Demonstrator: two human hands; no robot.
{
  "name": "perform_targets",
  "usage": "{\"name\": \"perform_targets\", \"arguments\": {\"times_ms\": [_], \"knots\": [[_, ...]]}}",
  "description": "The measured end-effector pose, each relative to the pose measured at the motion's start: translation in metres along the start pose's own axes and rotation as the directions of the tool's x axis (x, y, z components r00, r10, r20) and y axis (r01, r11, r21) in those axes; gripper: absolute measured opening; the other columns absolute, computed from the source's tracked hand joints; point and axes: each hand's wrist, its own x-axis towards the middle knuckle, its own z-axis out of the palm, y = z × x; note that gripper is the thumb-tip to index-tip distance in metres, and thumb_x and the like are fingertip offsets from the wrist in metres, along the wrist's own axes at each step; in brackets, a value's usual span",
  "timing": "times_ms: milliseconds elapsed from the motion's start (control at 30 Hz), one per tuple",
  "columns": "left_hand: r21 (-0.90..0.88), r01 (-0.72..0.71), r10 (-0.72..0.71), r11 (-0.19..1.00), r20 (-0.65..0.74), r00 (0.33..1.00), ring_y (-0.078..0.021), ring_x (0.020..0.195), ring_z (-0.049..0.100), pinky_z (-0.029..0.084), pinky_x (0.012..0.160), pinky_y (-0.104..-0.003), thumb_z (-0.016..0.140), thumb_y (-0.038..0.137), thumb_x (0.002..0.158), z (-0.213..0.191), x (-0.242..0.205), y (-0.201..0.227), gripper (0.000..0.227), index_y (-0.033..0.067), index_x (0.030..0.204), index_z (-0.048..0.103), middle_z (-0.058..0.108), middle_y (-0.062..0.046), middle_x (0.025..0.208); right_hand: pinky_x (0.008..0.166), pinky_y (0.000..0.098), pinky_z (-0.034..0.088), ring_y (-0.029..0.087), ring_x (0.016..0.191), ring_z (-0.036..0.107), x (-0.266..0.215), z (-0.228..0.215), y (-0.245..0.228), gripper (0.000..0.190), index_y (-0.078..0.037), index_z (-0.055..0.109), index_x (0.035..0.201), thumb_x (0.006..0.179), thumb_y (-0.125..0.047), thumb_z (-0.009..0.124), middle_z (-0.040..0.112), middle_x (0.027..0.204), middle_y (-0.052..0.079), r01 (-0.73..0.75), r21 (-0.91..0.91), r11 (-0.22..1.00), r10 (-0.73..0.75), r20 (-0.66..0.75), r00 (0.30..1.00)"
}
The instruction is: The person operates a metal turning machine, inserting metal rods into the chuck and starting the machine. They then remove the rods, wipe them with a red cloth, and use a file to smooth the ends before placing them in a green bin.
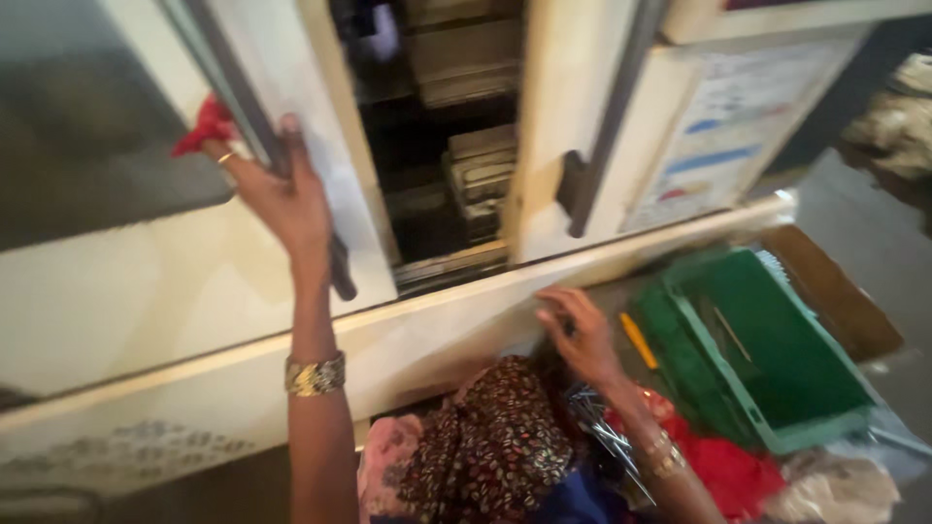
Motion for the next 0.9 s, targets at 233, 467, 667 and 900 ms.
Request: {"name": "perform_targets", "arguments": {"times_ms": [233,467,667,900], "knots": [[0.159,-0.050,0.061,0.986,-0.067,0.996,-0.0253,0.107,0.073,0.054,0.099,-0.037,0.068,0.025,0.114,-0.038,0.021,0.017,0.058,0.0023,0.152,0.031,0.068,-0.022,0.127,0.092,0.0315,0.057,0.018,0.110,0.069,0.106,0.113,-0.039,0.035,-0.006,0.063,0.133,0.103,-0.023,0.064,0.069,0.124,0.011,-0.076,0.483,0.872,-0.103,0.333,0.937],[0.158,0.136,-0.123,0.978,-0.094,0.988,-0.0209,0.079,0.069,0.054,0.080,-0.031,0.066,0.025,0.109,-0.072,0.035,0.017,0.052,0.0030,0.146,0.035,0.072,-0.016,0.096,0.089,0.0345,0.058,0.019,0.108,0.066,0.207,0.215,-0.002,0.051,-0.011,0.057,0.140,0.101,-0.043,0.059,0.067,0.128,0.008,-0.478,0.611,0.632,0.105,0.543,0.833],[0.200,0.025,-0.002,0.979,-0.114,0.993,-0.0169,0.082,0.072,0.054,0.079,-0.030,0.065,0.020,0.113,-0.098,0.044,0.005,0.047,0.0019,0.145,0.036,0.072,-0.011,0.094,0.093,0.0435,0.057,0.023,0.106,0.064,0.320,0.314,0.039,0.057,-0.013,0.058,0.140,0.096,-0.048,0.067,0.063,0.127,0.010,-0.734,0.622,0.272,0.196,0.711,0.675],[0.264,0.129,-0.091,0.956,-0.151,0.984,-0.0097,0.054,0.052,0.043,0.057,-0.027,0.065,0.019,0.109,-0.121,0.056,0.003,0.054,-0.0033,0.144,0.031,0.059,-0.003,0.064,0.092,0.0425,0.057,0.025,0.112,0.063,0.395,0.387,0.042,0.064,-0.015,0.060,0.139,0.088,-0.053,0.071,0.064,0.135,0.008,-0.667,0.683,0.298,0.225,0.629,0.744]]}}
